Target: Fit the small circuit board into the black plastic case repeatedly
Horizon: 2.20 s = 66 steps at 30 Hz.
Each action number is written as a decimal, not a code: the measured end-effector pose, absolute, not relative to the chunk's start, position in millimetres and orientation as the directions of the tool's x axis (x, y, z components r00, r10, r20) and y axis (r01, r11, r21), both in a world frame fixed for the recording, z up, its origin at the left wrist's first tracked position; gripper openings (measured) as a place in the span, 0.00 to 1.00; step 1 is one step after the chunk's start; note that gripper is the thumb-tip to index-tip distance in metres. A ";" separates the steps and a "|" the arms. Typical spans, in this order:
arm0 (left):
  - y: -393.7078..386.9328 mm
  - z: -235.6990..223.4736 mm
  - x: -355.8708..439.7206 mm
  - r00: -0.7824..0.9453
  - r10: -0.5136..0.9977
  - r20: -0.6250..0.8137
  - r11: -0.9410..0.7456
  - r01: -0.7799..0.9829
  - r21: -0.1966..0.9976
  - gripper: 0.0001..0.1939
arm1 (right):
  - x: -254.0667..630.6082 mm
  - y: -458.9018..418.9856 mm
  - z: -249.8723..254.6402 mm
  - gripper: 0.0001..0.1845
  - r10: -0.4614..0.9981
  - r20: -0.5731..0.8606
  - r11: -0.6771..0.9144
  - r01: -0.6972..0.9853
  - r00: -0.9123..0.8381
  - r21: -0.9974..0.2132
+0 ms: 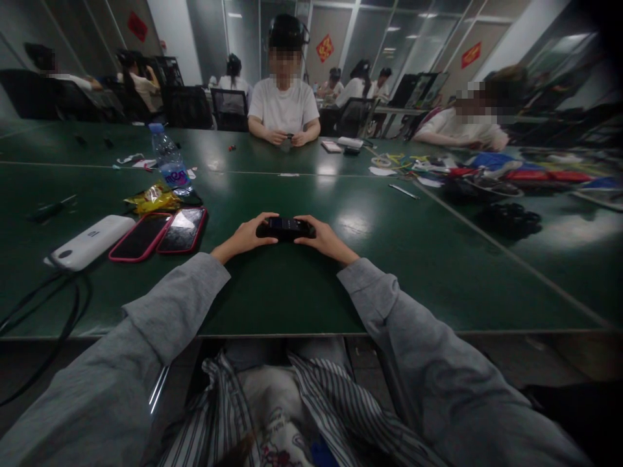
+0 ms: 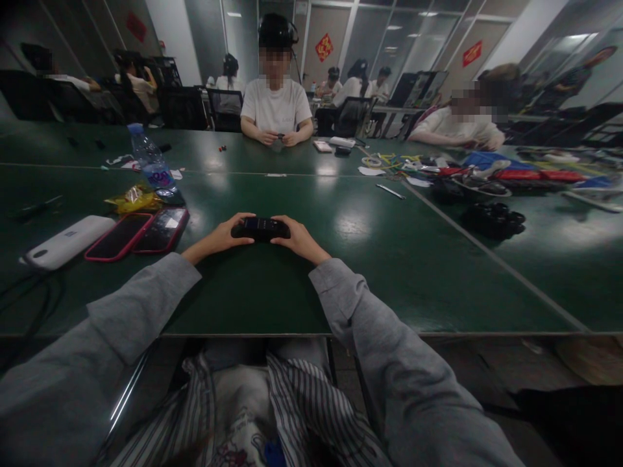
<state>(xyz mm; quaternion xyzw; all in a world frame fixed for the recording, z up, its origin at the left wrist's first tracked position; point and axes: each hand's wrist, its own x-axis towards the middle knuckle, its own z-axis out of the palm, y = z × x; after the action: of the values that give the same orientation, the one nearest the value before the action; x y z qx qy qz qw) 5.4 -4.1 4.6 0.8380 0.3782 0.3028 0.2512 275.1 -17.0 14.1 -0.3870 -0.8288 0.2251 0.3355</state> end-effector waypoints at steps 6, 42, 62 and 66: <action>-0.1 -1.1 3.5 0.519 0.808 0.279 -0.551 0.498 0.670 0.43 | 275.6 -14.4 7.0 0.31 0.838 0.361 0.519 0.393 -0.410 -0.759; 3.7 -3.6 1.6 0.536 0.794 0.285 -0.555 0.449 0.701 0.39 | 357.4 30.9 -14.8 0.32 0.841 0.537 0.219 0.862 0.072 -0.458; 4.0 -6.8 2.6 0.486 0.823 0.294 -0.536 0.491 0.687 0.40 | 279.1 -20.9 24.1 0.30 0.774 0.471 0.630 0.435 -0.424 -0.643; 4.1 -8.0 3.5 0.490 0.816 0.306 -0.546 0.483 0.684 0.43 | 280.0 -16.2 17.5 0.30 0.780 0.447 0.621 0.450 -0.438 -0.642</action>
<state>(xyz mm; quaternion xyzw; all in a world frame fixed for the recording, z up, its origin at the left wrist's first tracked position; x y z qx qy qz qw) 3.5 4.1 -8.0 0.8215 0.3955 0.3137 0.2652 280.0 -16.2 17.5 -0.3758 -0.8187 0.2203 0.3741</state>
